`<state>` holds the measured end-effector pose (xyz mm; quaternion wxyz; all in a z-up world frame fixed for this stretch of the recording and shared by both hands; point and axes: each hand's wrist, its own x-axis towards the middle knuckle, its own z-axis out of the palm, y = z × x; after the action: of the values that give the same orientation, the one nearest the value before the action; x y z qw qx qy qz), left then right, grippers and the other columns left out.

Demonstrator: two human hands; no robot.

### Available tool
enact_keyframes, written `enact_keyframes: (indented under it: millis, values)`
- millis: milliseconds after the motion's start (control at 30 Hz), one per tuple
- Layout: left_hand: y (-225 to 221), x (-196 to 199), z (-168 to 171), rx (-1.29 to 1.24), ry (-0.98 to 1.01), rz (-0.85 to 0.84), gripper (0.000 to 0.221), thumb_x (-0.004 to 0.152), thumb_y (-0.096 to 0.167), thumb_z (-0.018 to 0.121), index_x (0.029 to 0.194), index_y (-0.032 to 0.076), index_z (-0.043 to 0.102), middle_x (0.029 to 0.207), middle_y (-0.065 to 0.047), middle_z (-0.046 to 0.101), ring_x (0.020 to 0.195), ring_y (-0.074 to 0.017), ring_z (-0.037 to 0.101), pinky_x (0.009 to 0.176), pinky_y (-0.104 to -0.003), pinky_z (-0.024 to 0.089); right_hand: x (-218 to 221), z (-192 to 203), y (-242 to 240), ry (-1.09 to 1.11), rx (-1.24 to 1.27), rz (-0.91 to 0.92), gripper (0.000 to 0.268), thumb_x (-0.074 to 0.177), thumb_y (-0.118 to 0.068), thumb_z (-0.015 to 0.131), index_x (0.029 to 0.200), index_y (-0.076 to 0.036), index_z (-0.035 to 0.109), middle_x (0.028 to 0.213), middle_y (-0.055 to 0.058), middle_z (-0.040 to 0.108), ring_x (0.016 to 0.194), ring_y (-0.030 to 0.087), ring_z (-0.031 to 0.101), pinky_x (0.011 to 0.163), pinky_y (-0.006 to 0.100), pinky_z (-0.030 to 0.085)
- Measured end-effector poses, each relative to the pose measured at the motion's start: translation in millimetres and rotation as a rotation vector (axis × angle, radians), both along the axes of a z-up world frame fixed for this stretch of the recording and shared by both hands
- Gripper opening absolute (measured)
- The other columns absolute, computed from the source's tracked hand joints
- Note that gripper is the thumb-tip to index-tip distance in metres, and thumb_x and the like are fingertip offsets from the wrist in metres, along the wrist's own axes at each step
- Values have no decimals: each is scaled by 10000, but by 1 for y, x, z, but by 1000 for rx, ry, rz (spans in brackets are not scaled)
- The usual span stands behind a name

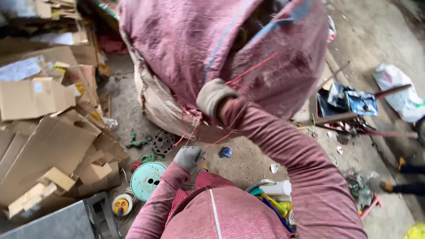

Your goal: Using a large needle and red string to sew the top of a large sack closed.

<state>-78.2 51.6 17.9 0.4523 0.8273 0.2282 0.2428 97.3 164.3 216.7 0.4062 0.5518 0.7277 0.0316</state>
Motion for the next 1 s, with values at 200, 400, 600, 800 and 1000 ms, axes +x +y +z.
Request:
enact_keyframes:
  millis: [200, 400, 600, 800, 1000]
  values:
    - [4, -5, 26, -77, -45, 101, 263, 966, 245, 648, 777, 69, 594, 682, -142, 624, 659, -364, 625, 630, -465, 501, -11, 36, 21, -6, -218, -96, 240, 903, -273, 680, 1035, -113, 801, 980, 93, 778, 916, 287, 760, 740, 492, 570]
    - [-10, 10, -16, -17, -106, 121, 248, 914, 249, 646, 754, 70, 584, 680, -150, 612, 655, -374, 613, 602, -481, 489, 73, -43, -22, 621, -72, -5, 236, 852, -130, 629, 1049, -112, 757, 961, 152, 750, 894, 366, 696, 758, 477, 551]
    - [-14, 3, 11, 63, -15, 19, 314, 980, 300, 639, 760, 80, 597, 680, -160, 610, 659, -398, 607, 622, -509, 480, 78, -58, 6, 677, -214, -177, 202, 931, -233, 636, 1088, -164, 743, 995, 114, 748, 897, 337, 705, 781, 433, 552]
    - [-21, 0, 14, 29, -37, -19, 313, 985, 281, 625, 744, 86, 580, 687, -138, 606, 663, -378, 609, 664, -492, 486, 59, -71, -1, 821, -239, -489, 230, 906, -257, 660, 1105, -173, 740, 956, 90, 780, 868, 276, 742, 771, 382, 562]
    - [-16, -4, 11, 13, -116, -18, 296, 984, 273, 649, 777, 79, 567, 700, -138, 588, 686, -380, 592, 673, -486, 477, 28, -49, -16, 785, -195, -519, 233, 921, -278, 685, 1112, -152, 735, 964, 144, 739, 871, 307, 713, 787, 398, 552]
